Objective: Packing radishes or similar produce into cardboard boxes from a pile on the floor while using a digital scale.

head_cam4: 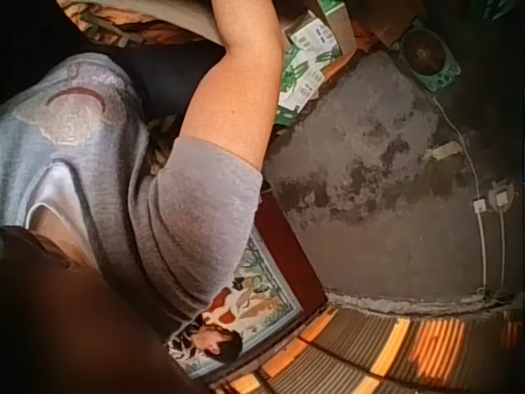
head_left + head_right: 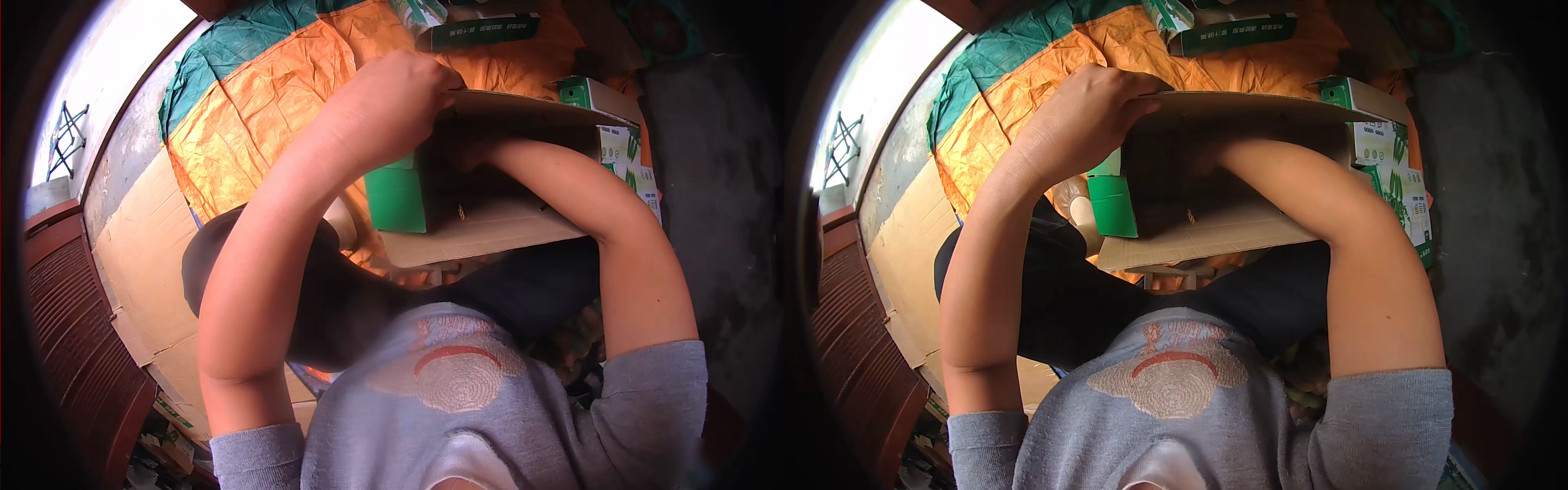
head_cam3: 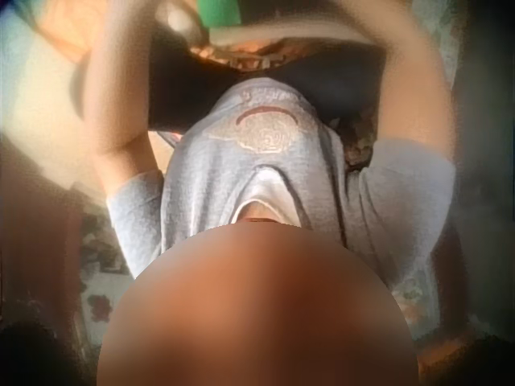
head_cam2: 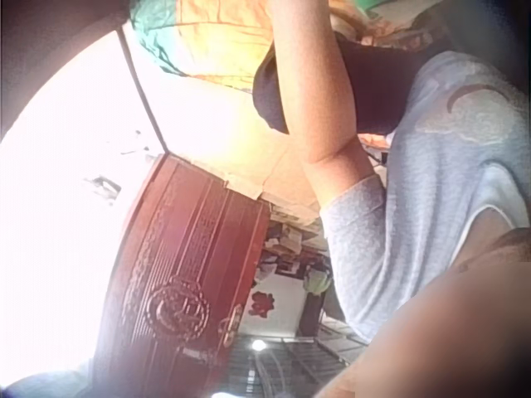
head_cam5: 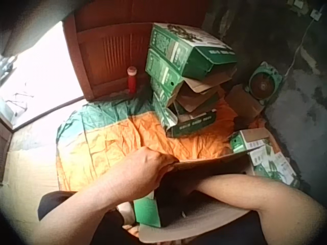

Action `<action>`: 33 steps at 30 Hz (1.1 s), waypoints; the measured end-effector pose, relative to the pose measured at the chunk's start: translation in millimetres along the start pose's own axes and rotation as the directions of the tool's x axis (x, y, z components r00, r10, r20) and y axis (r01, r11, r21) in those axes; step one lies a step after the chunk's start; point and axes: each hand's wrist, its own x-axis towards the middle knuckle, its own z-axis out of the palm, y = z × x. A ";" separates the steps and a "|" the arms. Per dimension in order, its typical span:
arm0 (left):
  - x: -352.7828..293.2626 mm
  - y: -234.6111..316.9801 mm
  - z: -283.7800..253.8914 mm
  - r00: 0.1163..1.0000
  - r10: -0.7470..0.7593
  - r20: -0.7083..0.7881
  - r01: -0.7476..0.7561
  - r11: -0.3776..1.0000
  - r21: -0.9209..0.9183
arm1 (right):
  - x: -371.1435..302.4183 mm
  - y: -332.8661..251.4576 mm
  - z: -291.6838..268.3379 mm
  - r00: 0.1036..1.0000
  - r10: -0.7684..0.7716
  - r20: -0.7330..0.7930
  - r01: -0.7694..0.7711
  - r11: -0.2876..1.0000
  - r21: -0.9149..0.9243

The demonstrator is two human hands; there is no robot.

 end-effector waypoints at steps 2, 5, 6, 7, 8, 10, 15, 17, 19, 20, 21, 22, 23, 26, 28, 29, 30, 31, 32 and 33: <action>1.1 -0.1 2.3 0.999 0.037 -0.022 -0.037 0.999 -0.015 | -7.1 2.9 -3.3 1.000 0.022 0.001 -0.022 1.000 0.003; -2.1 -1.7 3.8 1.000 0.013 -0.018 -0.014 1.000 -0.023 | -49.3 0.3 -16.5 0.995 -0.047 -0.091 0.059 0.990 0.126; -4.3 -1.9 3.5 1.000 0.020 -0.009 -0.020 0.999 -0.028 | -74.2 -2.8 -27.2 0.972 -0.122 -0.199 0.167 0.960 0.226; -2.1 0.0 4.5 0.998 0.040 -0.040 -0.040 0.999 -0.005 | -106.5 -4.3 -35.1 0.965 -0.112 -0.238 0.194 0.914 0.356; -0.5 1.4 6.3 0.996 0.058 -0.065 -0.057 0.998 0.020 | -133.0 -3.1 -38.8 0.941 -0.100 -0.324 0.243 0.865 0.439; 7.8 0.7 9.4 0.991 0.103 -0.082 -0.102 0.995 0.010 | -192.2 3.9 -31.7 0.792 -0.048 -0.609 0.374 0.827 0.420; 19.6 -3.7 19.3 0.996 0.074 -0.053 -0.067 0.991 0.119 | -324.0 11.6 53.0 0.443 0.530 -0.724 0.593 0.432 0.679; 23.9 -0.2 29.7 1.000 -0.005 0.003 0.004 0.998 0.056 | -358.4 25.9 120.1 0.224 0.704 -0.674 0.615 0.434 0.658; 12.3 -22.2 25.0 1.000 0.007 0.004 -0.007 0.997 0.072 | -366.6 41.7 195.7 0.162 0.821 -0.547 0.601 0.357 0.715; 12.2 -30.8 34.6 1.000 0.014 0.020 -0.016 0.996 0.093 | -372.1 44.3 239.8 0.142 0.876 -0.460 0.548 0.318 0.774; 17.3 -29.2 50.7 0.999 0.030 0.039 -0.028 0.999 -0.034 | -379.1 36.1 285.2 0.132 0.937 -0.324 0.507 0.217 0.834; 25.2 -19.0 41.1 0.997 0.055 0.050 -0.053 0.998 -0.040 | -385.0 28.1 313.7 0.129 0.973 -0.194 0.489 0.107 0.865; 28.5 -9.4 39.6 0.997 -0.012 0.079 0.012 1.000 -0.007 | -384.6 18.3 346.2 0.141 0.989 -0.049 0.453 -0.021 0.891; 23.0 7.5 21.4 0.981 -0.148 0.128 0.133 0.984 0.120 | -352.1 -2.0 456.3 0.257 0.946 0.197 0.405 -0.290 0.867; 25.6 -4.1 31.4 0.976 -0.187 0.109 0.174 0.978 0.115 | -322.6 -33.0 548.3 0.183 0.965 0.185 0.054 -0.198 0.979; 33.0 -10.6 40.4 0.979 -0.161 0.125 0.147 0.982 0.117 | -320.9 -52.6 599.1 0.219 0.960 0.175 -0.176 -0.138 0.975; 21.3 -14.3 30.8 0.973 -0.195 0.123 0.174 0.972 0.160 | -296.3 -70.1 586.5 0.356 0.871 0.338 -0.338 -0.217 0.916; 23.2 -11.6 33.4 0.973 -0.207 0.106 0.192 0.971 0.140 | -295.5 -94.3 616.3 0.322 0.850 0.417 -0.587 -0.166 0.792; 18.6 -11.3 28.2 0.967 -0.242 0.084 0.228 0.962 0.146 | -287.3 -107.9 618.7 0.326 0.744 0.583 -0.667 -0.255 0.700; 22.3 -10.5 30.9 0.969 -0.232 0.087 0.219 0.966 0.140 | -294.0 -128.7 650.0 0.294 0.725 0.623 -0.702 -0.279 0.656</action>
